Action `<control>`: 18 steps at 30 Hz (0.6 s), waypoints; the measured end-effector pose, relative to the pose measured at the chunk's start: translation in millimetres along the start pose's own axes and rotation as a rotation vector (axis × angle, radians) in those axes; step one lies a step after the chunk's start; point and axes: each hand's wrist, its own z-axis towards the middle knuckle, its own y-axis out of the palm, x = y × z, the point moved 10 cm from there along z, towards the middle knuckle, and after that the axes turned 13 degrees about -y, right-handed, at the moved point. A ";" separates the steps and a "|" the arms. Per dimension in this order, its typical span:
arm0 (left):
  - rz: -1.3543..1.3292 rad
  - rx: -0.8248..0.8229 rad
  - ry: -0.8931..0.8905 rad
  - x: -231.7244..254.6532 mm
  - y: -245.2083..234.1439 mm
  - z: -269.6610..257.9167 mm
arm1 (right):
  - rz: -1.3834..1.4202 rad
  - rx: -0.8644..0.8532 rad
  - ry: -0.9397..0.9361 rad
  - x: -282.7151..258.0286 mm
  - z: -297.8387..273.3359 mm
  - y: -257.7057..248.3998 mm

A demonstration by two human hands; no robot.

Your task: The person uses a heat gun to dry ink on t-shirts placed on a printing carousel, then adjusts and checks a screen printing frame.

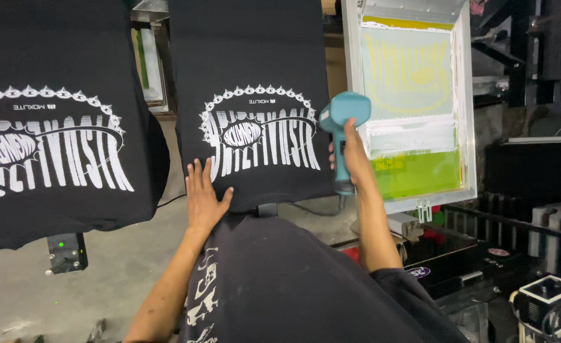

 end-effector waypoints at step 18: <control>0.112 -0.149 0.096 8.5 27.6 -7.4 | 0.079 -0.129 -0.070 -41.5 10.0 86.7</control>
